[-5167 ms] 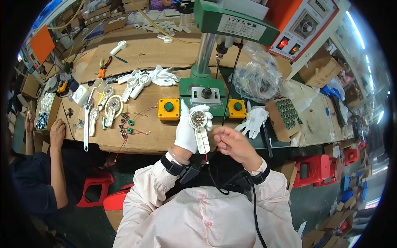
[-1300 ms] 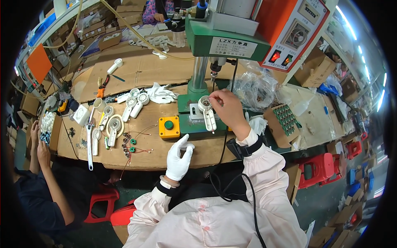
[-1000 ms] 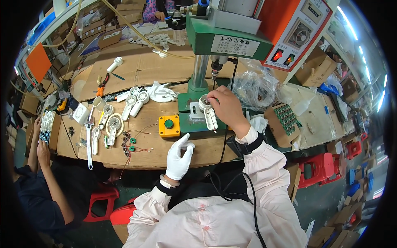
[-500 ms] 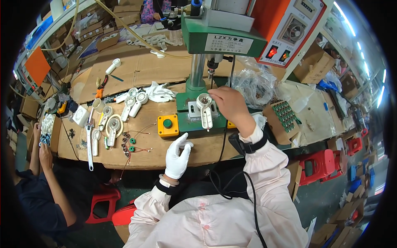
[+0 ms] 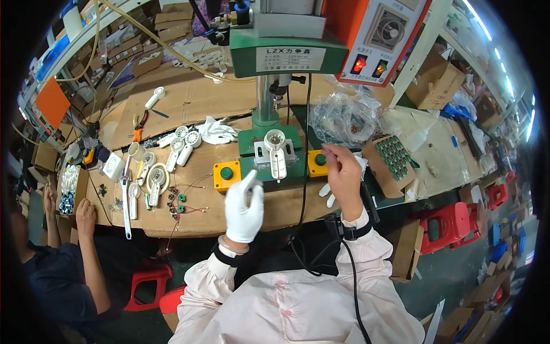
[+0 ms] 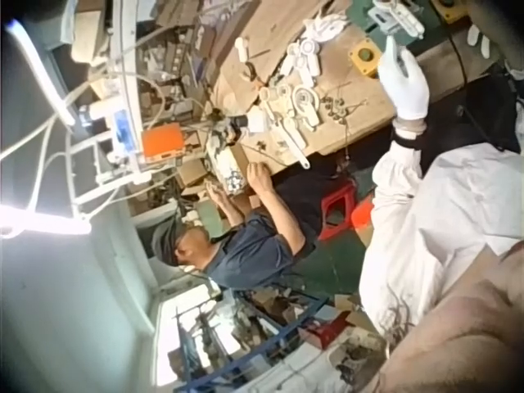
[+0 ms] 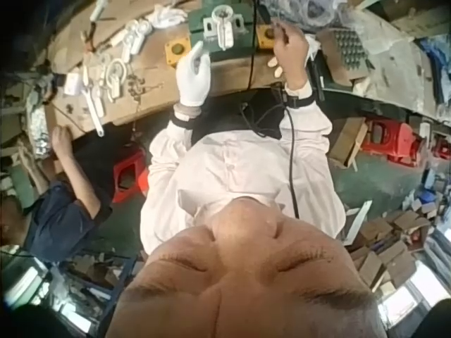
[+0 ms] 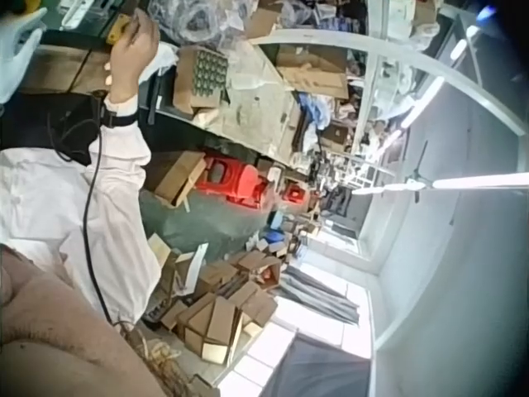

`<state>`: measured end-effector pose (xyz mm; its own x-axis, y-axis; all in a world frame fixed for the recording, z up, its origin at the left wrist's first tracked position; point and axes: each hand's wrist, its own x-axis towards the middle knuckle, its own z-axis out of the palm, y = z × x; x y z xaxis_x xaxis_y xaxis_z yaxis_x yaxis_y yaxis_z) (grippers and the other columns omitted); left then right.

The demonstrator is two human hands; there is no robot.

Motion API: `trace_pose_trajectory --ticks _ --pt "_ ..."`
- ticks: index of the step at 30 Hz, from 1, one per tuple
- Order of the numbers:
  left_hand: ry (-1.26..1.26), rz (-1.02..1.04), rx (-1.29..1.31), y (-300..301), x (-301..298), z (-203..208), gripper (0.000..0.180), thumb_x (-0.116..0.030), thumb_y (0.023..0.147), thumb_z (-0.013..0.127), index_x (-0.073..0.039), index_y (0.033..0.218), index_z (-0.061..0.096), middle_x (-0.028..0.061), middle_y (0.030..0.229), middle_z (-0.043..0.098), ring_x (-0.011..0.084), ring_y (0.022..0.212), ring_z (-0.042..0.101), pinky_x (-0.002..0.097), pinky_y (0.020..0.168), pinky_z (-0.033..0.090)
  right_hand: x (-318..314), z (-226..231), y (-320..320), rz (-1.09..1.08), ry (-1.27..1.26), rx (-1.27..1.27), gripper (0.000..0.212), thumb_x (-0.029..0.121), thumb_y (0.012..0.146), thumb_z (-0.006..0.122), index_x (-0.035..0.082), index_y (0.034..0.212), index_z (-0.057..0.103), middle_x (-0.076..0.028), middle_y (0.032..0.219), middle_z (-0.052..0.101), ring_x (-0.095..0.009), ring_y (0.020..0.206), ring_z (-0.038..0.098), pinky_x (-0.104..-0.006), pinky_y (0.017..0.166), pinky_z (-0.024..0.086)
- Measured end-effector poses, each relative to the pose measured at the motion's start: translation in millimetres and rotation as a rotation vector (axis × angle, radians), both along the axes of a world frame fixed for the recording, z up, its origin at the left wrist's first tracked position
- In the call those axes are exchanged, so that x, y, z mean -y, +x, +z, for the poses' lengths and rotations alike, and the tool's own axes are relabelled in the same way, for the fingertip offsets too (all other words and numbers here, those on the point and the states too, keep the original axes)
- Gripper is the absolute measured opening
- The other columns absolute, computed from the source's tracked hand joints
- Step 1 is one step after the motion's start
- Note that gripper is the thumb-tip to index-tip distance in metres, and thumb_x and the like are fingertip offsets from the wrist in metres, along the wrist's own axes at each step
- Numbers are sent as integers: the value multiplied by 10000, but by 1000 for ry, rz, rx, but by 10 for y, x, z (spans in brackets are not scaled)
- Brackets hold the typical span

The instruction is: The person picks up a fan housing, inserts a motor and circuit board, and wipes it with a cloth. They then place the assembly into a press, activate it with two buttons, and wipe the housing again before setting it aside.

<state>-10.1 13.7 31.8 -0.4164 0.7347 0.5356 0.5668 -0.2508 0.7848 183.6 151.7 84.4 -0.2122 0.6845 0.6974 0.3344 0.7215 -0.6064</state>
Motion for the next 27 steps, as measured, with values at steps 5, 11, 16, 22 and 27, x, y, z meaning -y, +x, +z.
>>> trace_pose_trajectory --ticks 5,11,16,22,27 --pt "37 393 -410 -347 68 59 446 -62 863 635 7 1284 506 163 1225 553 325 1146 504 416 1003 383 5 -359 279 -242 103 299 298 72 821 667 22 1112 632 -140 1009 635 -306 906 605 -367 789 484" --pt "-140 407 -575 -446 65 -87 479 -156 872 654 -1 1295 493 192 1316 493 391 1258 414 468 1056 328 45 -510 271 -181 144 429 431 110 781 702 62 1195 592 -137 1171 580 -335 1018 556 -404 848 458" --pt "-85 375 -533 -398 52 -135 513 -160 876 654 1 1322 459 190 1325 486 390 1271 406 468 1068 317 112 -312 166 -127 246 321 455 149 772 724 77 1201 594 -140 1201 565 -335 1029 556 -403 872 457" --pt "-21 408 -492 -392 44 -283 516 -136 881 643 -1 1336 441 180 1335 479 385 1285 397 461 1077 306 410 -9 -388 149 363 308 486 231 744 763 98 1185 607 -147 1281 527 -338 1101 544 -400 914 460" --pt "4 419 -454 -418 54 -300 512 -128 877 640 -5 1333 443 182 1326 483 393 1279 400 468 1068 312 346 -129 -551 178 423 357 485 214 732 764 107 1180 612 -123 1292 535 -326 1116 544 -398 911 471"
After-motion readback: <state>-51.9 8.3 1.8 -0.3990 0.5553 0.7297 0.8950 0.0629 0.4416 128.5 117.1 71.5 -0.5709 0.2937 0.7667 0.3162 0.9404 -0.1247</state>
